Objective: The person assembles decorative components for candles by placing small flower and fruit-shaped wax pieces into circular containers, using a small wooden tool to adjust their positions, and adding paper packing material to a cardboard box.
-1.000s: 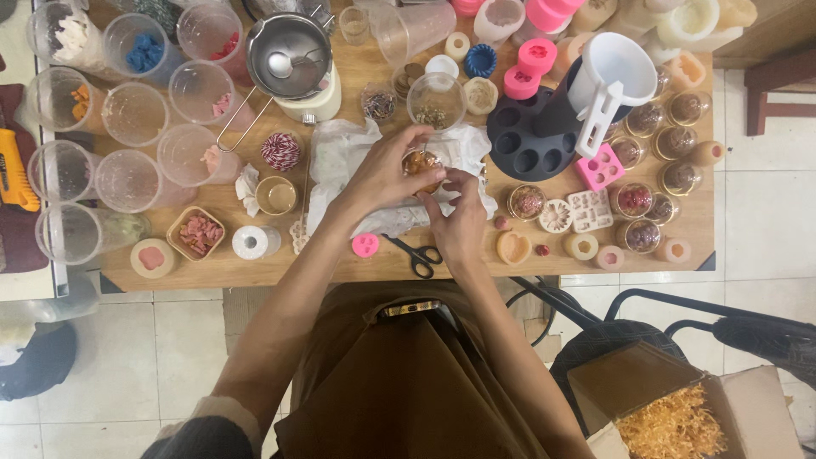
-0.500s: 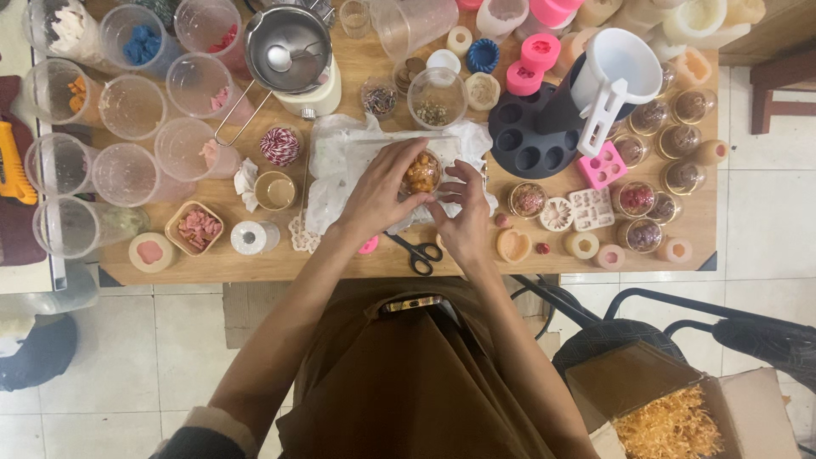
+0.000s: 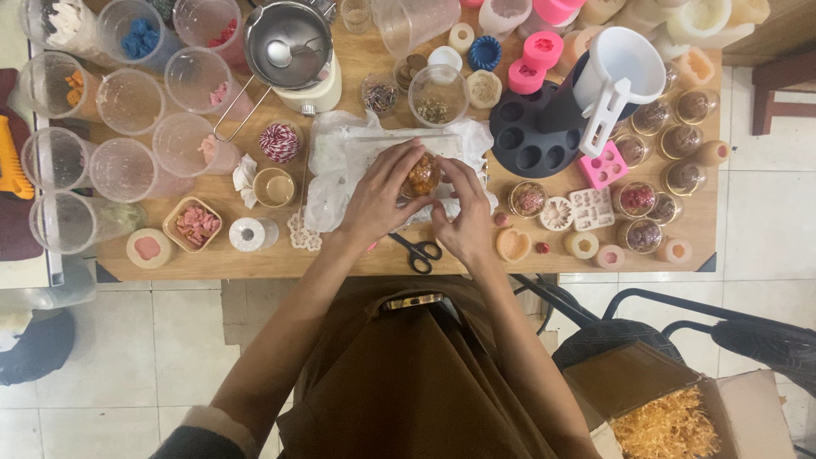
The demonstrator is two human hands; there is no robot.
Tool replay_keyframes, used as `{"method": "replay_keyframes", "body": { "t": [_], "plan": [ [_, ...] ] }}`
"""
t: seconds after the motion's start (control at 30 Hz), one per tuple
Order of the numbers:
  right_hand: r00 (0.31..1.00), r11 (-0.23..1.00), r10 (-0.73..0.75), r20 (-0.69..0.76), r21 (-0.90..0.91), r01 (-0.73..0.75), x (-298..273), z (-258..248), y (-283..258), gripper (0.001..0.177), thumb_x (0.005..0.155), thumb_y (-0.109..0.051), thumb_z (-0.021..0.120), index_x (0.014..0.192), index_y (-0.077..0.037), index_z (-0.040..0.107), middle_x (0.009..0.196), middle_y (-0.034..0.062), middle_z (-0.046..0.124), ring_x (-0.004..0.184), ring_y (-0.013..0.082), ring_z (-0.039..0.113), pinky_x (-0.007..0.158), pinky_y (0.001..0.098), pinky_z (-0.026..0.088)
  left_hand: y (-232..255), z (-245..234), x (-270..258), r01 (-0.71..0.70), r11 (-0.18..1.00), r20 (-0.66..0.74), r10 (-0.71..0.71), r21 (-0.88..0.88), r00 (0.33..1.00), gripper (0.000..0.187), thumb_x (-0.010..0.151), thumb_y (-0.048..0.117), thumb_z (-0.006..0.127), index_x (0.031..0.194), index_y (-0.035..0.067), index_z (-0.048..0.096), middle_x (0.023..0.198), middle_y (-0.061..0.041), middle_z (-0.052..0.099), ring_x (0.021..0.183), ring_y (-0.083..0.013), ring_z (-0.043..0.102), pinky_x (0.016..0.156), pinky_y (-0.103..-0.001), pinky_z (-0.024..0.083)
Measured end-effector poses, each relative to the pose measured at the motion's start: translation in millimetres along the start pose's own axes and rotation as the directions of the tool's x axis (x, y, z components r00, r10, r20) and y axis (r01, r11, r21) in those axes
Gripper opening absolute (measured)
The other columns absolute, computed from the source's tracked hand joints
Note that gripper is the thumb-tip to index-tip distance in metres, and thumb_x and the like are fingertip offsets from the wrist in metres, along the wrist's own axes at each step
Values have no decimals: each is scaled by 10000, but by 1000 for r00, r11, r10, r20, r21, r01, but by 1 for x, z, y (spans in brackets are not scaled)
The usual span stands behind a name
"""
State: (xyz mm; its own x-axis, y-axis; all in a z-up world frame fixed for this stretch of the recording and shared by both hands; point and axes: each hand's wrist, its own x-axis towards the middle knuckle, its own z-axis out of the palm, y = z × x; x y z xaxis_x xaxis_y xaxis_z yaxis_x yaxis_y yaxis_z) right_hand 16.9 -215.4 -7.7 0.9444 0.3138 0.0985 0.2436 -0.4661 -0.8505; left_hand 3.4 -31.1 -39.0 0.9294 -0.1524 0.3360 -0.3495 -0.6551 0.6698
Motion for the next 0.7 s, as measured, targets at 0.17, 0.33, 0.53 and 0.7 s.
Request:
{"method": "replay_keyframes", "body": {
  "t": [0.17,0.33,0.53,0.7],
  "plan": [
    [989,988,-142,32,-53,144,9,-3,-7,720,767,-7,719,1463,-78,550,1499,201,530,1378,403,529,1155,465,442,-3,-1,-3,30,999,23,-30,-34,999,894,834,265,853,1564,137,352,1587,-145,425,1431,-363,474,1169,-457,453],
    [993,993,-98,65,-59,102,18,3,-10,694,786,-85,817,1428,-78,552,1511,212,526,1369,404,526,1142,455,433,-7,5,-5,162,986,74,-158,-50,985,1020,785,152,853,1621,177,269,1558,-136,444,1420,-355,499,1165,-442,481],
    [988,985,-151,32,-78,153,18,5,-5,686,773,-79,854,1392,-61,557,1463,185,579,1352,389,556,1138,455,454,-15,13,-8,233,947,5,-237,-222,971,1104,723,145,879,1606,155,215,1529,-194,502,1375,-390,536,1115,-449,492],
    [973,959,-226,54,-164,232,18,3,-2,707,774,-84,864,1397,-38,532,1455,190,572,1350,399,549,1133,463,446,-19,20,-12,300,931,23,-301,-208,953,1084,739,171,901,1604,165,248,1468,-216,550,1317,-397,584,1077,-448,514]
  ]
}}
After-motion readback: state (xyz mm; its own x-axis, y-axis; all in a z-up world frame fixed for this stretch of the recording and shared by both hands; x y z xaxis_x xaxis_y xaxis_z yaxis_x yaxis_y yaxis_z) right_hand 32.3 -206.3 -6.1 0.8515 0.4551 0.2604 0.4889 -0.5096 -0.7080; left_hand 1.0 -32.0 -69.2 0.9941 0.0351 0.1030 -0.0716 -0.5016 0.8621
